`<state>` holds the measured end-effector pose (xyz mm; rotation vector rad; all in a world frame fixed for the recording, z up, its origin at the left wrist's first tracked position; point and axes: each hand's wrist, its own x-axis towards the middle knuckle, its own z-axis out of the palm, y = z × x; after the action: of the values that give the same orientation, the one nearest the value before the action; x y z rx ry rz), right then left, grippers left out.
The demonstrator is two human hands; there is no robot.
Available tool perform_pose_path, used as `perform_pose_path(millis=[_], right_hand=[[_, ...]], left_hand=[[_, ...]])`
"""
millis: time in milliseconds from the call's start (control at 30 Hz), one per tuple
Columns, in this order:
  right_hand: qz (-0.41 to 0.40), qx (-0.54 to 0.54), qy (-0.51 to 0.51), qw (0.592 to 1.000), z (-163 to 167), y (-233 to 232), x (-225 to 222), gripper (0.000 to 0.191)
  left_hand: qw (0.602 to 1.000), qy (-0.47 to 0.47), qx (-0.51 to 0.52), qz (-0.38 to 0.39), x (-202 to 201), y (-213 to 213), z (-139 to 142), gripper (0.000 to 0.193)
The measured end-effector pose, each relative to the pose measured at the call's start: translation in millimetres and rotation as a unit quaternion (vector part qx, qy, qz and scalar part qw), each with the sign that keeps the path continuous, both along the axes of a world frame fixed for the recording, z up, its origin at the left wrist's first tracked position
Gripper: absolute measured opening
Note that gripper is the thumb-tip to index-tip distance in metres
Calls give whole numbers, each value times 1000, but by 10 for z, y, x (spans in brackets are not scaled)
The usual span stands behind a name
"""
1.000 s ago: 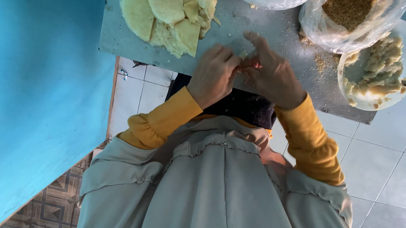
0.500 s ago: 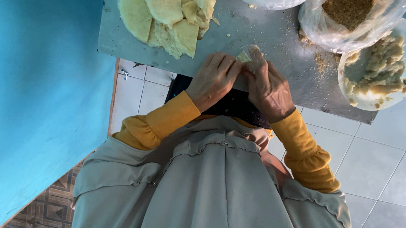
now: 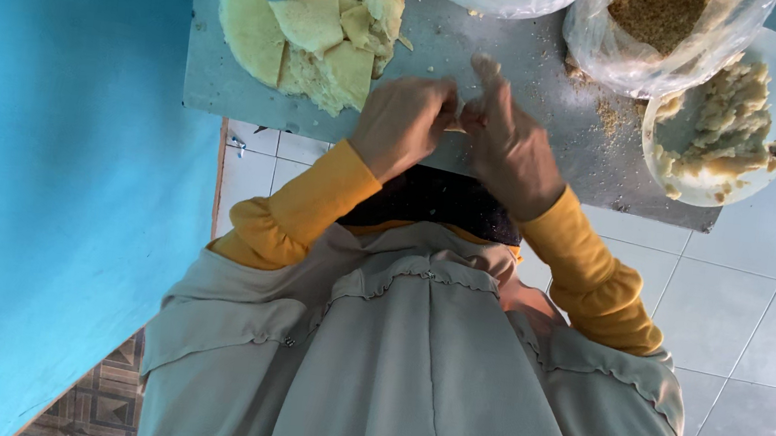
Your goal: The person picks up triangular dough pieces from a metal table, dips or presses them into a brown powder in a plastic-lined container, and places the coated pieces onto a plate. The person repeats this cycle continuously, occasionally repositioning dough pieces on the table.
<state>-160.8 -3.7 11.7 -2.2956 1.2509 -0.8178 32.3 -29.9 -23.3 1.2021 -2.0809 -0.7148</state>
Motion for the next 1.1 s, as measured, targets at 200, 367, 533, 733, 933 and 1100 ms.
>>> perform_pose_path(millis=[200, 367, 533, 733, 933, 1100], right_hand=[[12, -120, 62, 991, -52, 143, 23, 64], [-4, -85, 26, 996, -101, 96, 1, 59], [-10, -43, -12, 999, -121, 51, -31, 59], [-33, -130, 123, 983, -168, 264, 8, 56], [-72, -128, 255, 956, -181, 301, 134, 58], [-34, -183, 324, 927, -12, 66, -56, 70]], left_hand=[[967, -133, -218, -18, -20, 294, -107, 19], [946, -190, -260, -24, 3, 244, -125, 12], [931, -226, -288, -6, -21, 338, -10, 21], [896, -334, -288, 46, -74, 520, 51, 38], [899, -359, -238, 82, -241, 294, -175, 47], [948, -208, -208, 123, 48, 121, -238, 67]])
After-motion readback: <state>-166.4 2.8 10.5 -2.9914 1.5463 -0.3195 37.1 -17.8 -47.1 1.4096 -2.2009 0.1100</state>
